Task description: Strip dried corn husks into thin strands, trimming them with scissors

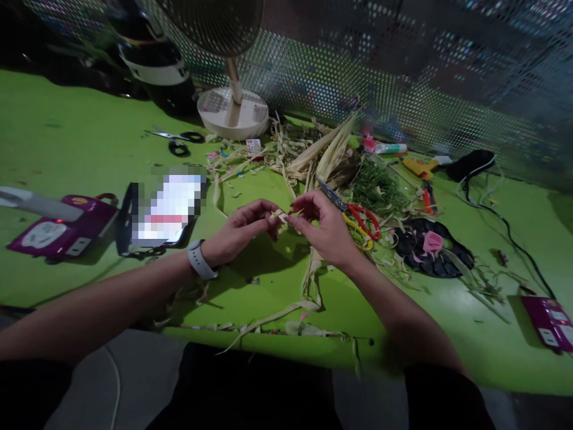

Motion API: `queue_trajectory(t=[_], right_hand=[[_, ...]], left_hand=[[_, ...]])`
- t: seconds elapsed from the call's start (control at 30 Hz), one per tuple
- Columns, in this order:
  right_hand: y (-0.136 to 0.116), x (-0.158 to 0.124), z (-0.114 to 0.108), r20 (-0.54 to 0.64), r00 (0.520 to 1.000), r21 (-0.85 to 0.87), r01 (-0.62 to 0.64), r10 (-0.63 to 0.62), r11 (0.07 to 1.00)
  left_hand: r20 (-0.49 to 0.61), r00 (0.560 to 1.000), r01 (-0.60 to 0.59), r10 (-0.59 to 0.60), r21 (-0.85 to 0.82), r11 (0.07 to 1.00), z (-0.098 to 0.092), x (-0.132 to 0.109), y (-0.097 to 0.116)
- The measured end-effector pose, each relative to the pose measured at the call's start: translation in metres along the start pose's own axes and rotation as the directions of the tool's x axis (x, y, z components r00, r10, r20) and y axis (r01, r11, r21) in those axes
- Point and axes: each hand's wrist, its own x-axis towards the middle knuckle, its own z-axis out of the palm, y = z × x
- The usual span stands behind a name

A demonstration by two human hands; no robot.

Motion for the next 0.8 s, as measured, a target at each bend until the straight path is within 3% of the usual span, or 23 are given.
queue_trajectory(t=[0.2,0.5,0.57,0.67,0.8], right_hand=[[-0.003,-0.001,0.001,-0.048,0.942,-0.362,0.292,-0.331,0.885],[-0.003,-0.011,0.011,-0.035,0.954,-0.308,0.274,-0.298,0.911],[-0.006,-0.012,0.011,-0.042,0.966,-0.287,0.231,-0.254,0.929],[-0.007,-0.011,0.011,-0.045,0.997,-0.166,0.057,-0.065,0.985],[-0.006,-0.004,0.009,0.023,0.981,0.093,-0.194,0.193,0.977]], left_hand=[[-0.07,0.997,-0.039,0.032,-0.107,0.993,-0.001,0.002,-0.003],[-0.059,0.998,-0.011,0.003,-0.131,0.991,0.004,-0.001,-0.001],[-0.09,0.996,-0.003,-0.012,-0.168,0.986,0.004,0.0,-0.002],[-0.115,0.99,0.052,-0.083,-0.247,0.968,0.006,0.0,-0.003],[-0.065,0.976,0.161,-0.208,-0.426,0.89,0.008,-0.001,-0.006]])
